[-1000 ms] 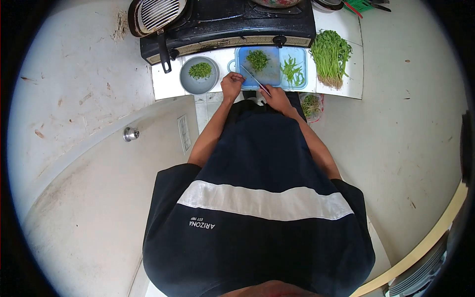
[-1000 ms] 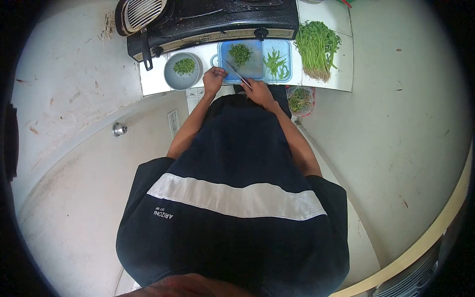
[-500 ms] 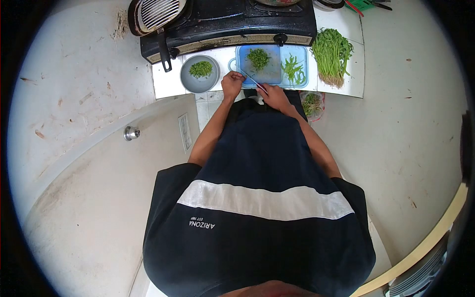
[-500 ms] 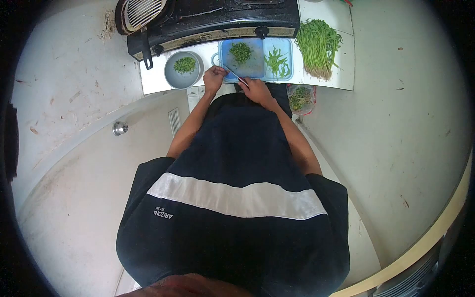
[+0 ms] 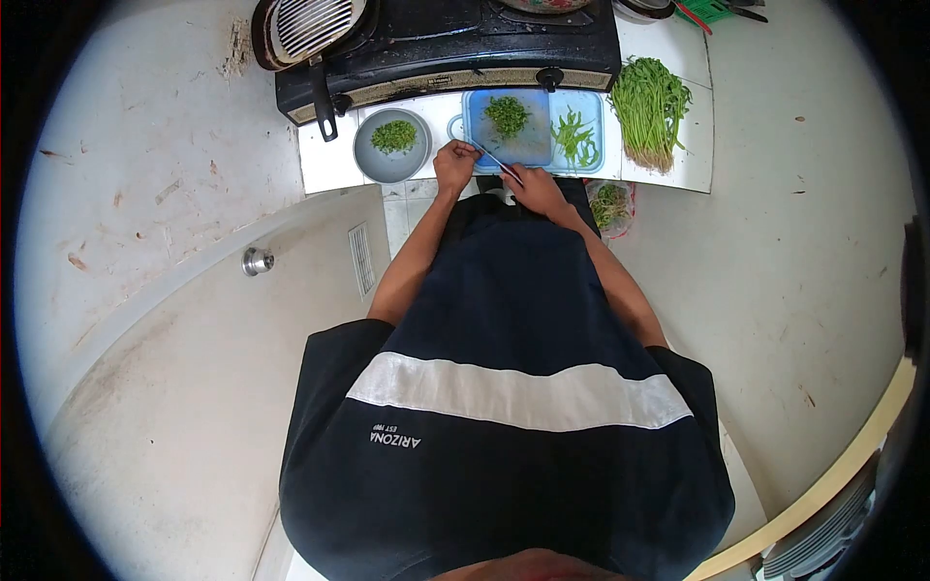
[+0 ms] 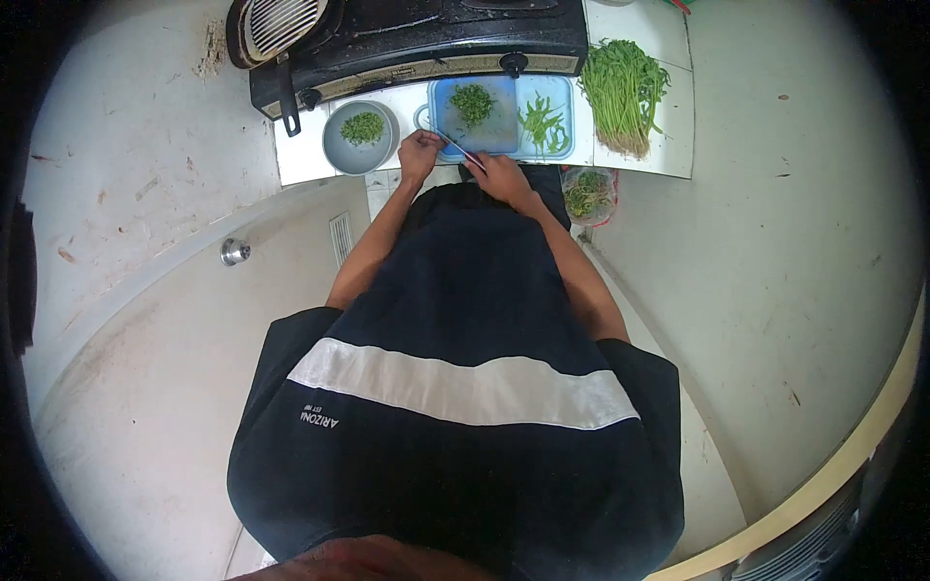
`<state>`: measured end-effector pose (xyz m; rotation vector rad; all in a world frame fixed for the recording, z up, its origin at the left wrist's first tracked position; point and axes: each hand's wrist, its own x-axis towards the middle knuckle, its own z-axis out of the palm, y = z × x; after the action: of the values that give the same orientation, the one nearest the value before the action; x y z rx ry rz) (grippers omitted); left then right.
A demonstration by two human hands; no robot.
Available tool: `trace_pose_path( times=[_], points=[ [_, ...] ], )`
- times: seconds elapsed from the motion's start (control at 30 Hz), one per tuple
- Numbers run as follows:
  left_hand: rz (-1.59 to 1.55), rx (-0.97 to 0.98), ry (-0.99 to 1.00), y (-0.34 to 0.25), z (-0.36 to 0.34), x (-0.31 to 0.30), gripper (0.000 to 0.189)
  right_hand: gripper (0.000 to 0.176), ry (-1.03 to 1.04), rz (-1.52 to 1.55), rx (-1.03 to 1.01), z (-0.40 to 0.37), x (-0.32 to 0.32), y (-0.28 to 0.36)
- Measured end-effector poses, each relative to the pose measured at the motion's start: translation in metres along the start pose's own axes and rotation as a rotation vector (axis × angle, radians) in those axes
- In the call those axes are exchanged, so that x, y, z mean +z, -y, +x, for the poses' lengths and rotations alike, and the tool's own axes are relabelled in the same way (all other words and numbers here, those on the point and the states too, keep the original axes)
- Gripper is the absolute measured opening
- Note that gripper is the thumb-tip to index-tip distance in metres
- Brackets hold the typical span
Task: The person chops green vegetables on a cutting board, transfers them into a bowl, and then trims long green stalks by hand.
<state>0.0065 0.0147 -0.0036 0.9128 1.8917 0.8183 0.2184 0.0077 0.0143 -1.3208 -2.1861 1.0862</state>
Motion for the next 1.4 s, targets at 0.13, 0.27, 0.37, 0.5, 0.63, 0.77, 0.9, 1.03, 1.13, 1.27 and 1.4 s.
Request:
trace_pose_path(
  times=[0.13, 0.27, 0.37, 0.5, 0.63, 0.77, 0.9, 1.03, 1.13, 1.27, 1.4],
  points=[
    [-0.014, 0.03, 0.0, -0.004, -0.003, -0.003, 0.02, 0.033, 0.036, -0.051, 0.079, -0.001, -0.001, -0.003],
    [0.017, 0.087, -0.034, -0.004, -0.007, -0.003, 0.02, 0.034, -0.008, 0.086, 0.085, -0.008, -0.005, -0.006],
    [0.027, 0.098, -0.05, -0.006, -0.008, -0.003, 0.021, 0.035, 0.02, 0.038, 0.119, -0.006, -0.006, -0.005],
    [0.014, 0.048, -0.038, 0.0, -0.005, -0.002, 0.02, 0.034, 0.02, 0.042, 0.074, -0.008, -0.009, 0.002],
    [-0.002, 0.058, -0.015, 0.001, -0.004, -0.002, 0.02, 0.034, 0.0, -0.015, 0.022, -0.004, 0.0, 0.0],
    [0.037, 0.064, -0.004, -0.001, -0.003, -0.003, 0.02, 0.034, 0.017, -0.077, 0.034, 0.005, 0.001, 0.005],
    [0.049, 0.081, -0.008, -0.001, -0.004, -0.003, 0.021, 0.035, -0.009, -0.066, 0.035, -0.003, -0.001, -0.002],
    [0.032, 0.078, 0.0, 0.001, -0.002, -0.004, 0.023, 0.035, 0.002, 0.024, 0.1, -0.004, -0.012, 0.001],
    [0.045, 0.054, 0.027, 0.002, 0.0, -0.006, 0.025, 0.034, 0.036, 0.077, 0.104, -0.005, -0.011, 0.005],
    [0.082, 0.053, 0.015, -0.003, -0.002, -0.007, 0.026, 0.033, 0.022, 0.07, 0.041, -0.006, -0.005, -0.001],
    [0.029, 0.059, 0.014, 0.003, -0.002, -0.006, 0.026, 0.033, 0.016, 0.03, 0.044, -0.007, -0.003, -0.002]
  ],
)
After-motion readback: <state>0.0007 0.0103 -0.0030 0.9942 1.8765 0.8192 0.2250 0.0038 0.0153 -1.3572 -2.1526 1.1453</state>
